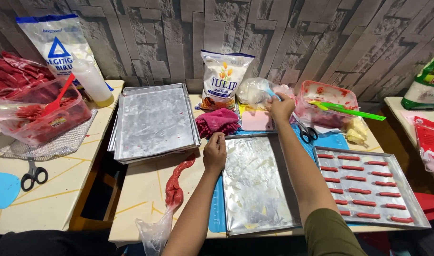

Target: The person is preparing a baking tray by spreading a thin layer of grease or butter onto a foil-lined surface using a silicone spatula.

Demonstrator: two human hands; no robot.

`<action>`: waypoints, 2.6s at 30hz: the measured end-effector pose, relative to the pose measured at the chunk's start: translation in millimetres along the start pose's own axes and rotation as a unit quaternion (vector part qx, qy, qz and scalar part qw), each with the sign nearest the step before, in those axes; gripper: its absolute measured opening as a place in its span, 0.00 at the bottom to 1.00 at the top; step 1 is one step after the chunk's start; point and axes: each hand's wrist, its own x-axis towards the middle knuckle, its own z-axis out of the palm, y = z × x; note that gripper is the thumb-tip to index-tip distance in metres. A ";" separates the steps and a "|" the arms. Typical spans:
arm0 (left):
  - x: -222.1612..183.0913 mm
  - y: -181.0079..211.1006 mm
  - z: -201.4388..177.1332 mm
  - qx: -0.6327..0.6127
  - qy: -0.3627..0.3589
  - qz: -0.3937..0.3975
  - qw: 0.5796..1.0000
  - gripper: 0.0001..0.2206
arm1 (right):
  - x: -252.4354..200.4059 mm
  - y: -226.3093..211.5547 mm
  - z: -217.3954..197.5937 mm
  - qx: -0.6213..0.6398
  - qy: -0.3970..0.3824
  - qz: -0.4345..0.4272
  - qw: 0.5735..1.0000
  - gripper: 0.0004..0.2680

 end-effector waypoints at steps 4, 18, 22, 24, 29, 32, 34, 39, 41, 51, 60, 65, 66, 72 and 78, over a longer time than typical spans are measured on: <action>1.8 -5.0 1.8 -0.001 0.005 0.006 1.000 0.10 | 14.6 50.3 -11.2 0.149 -0.060 0.152 0.975 0.09; -3.9 -3.4 -1.1 0.002 0.033 0.020 0.999 0.11 | -153.4 15.1 -227.1 0.004 -0.121 0.012 0.993 0.10; -6.4 -5.6 -6.6 0.005 0.035 0.019 0.999 0.11 | -180.7 14.3 -250.7 0.007 -0.124 0.022 0.992 0.10; -8.2 -8.1 -5.6 0.007 0.050 0.022 0.998 0.11 | -194.3 29.1 -260.2 -0.043 -0.138 -0.005 0.990 0.11; -8.0 -7.6 -4.8 0.004 0.055 0.032 0.998 0.10 | -210.1 33.3 -288.3 -0.094 -0.134 -0.026 0.986 0.10; -9.2 -6.3 -5.9 0.000 0.060 0.030 0.998 0.10 | -227.1 18.1 -302.2 -0.111 -0.142 -0.011 0.984 0.10; -9.3 -5.8 -8.5 -0.002 0.062 0.027 0.998 0.10 | -242.7 9.1 -305.8 -0.127 -0.152 -0.004 0.980 0.11; -7.0 -6.6 -10.0 0.000 0.039 0.038 0.999 0.12 | -280.6 21.5 -290.6 -0.047 -0.241 0.023 0.969 0.12; -8.2 -4.5 -10.7 0.001 0.040 0.024 0.999 0.13 | -275.1 4.7 -283.5 -0.053 -0.238 0.024 0.970 0.11; -6.3 -4.8 -8.9 -0.007 0.053 -0.007 0.999 0.12 | -179.0 14.2 -220.5 0.152 -0.265 0.178 0.935 0.13; -8.7 -2.3 -8.4 0.018 0.042 -0.029 0.999 0.11 | 4.1 98.7 -22.1 -0.023 -0.109 0.081 0.990 0.06; -3.7 -4.2 -3.7 0.009 0.023 -0.038 0.999 0.10 | 39.9 55.2 36.2 -0.037 -0.081 0.034 0.995 0.07; -2.8 -4.6 -1.9 0.007 0.019 -0.039 0.999 0.10 | 40.0 36.1 43.1 -0.004 -0.089 0.021 0.996 0.08; -2.3 -1.4 -4.5 0.009 0.018 -0.048 0.999 0.11 | 66.9 33.5 36.5 -0.196 -0.238 -0.073 0.948 0.17; 2.0 -7.7 2.0 0.031 0.014 0.052 0.998 0.08 | -32.0 31.3 -77.4 -0.138 -0.126 -0.328 0.926 0.03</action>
